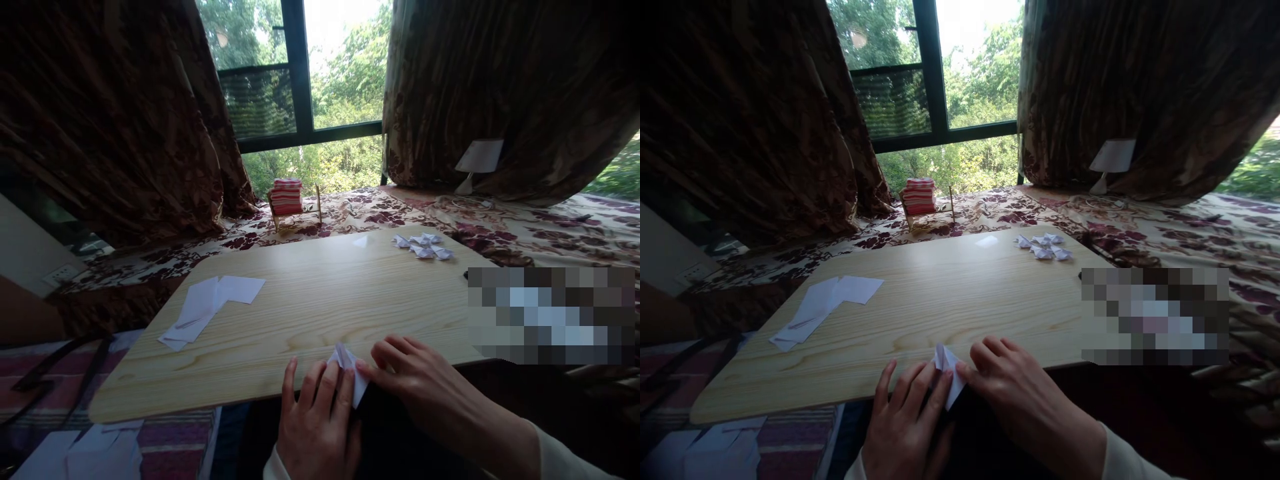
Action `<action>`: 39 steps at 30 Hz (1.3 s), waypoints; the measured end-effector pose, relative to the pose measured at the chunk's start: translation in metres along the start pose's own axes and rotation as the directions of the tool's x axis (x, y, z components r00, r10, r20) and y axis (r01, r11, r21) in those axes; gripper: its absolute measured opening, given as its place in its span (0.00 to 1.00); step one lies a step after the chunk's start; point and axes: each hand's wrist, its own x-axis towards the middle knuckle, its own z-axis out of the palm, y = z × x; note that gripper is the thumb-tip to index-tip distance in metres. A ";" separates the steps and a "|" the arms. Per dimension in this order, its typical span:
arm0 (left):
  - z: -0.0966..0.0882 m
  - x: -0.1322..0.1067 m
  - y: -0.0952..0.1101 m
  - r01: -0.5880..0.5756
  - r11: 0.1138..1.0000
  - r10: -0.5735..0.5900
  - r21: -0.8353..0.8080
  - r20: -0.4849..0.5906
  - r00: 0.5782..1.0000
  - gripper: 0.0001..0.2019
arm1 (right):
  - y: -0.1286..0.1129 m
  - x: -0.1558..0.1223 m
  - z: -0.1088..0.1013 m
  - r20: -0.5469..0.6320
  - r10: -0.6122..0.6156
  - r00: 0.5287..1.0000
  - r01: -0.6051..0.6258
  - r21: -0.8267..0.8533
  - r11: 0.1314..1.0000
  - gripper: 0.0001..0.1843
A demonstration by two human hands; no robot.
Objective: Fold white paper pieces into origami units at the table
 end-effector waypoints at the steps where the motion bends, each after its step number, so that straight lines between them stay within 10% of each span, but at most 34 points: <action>1: 0.001 0.000 0.000 -0.002 1.000 0.002 -0.009 -0.022 1.000 0.20 | -0.002 -0.002 0.000 -0.010 0.002 1.000 -0.002 -0.024 1.000 0.15; 8: 0.002 0.002 0.000 -0.006 1.000 0.004 -0.026 -0.071 0.997 0.19 | -0.009 0.023 0.001 0.020 -0.001 1.000 0.004 -0.151 0.989 0.05; 12: -0.007 0.002 -0.001 -0.032 0.999 0.030 0.026 0.096 0.995 0.21 | -0.002 0.039 -0.001 0.067 -0.042 0.997 0.052 -0.145 0.988 0.06; 28: -0.012 -0.008 -0.021 -0.043 0.994 0.043 -0.097 -0.001 0.999 0.23 | 0.000 0.023 0.001 0.067 0.021 0.998 -0.025 0.061 0.998 0.11; 34: -0.015 0.023 -0.030 0.011 0.996 0.009 -0.088 0.229 0.973 0.24 | 0.001 0.022 0.003 0.070 0.037 0.997 -0.044 0.091 0.995 0.10; 39: -0.019 0.021 -0.030 -0.016 0.994 0.033 -0.105 0.161 0.986 0.21 | -0.001 0.019 0.005 0.081 0.077 0.994 -0.084 0.092 0.992 0.12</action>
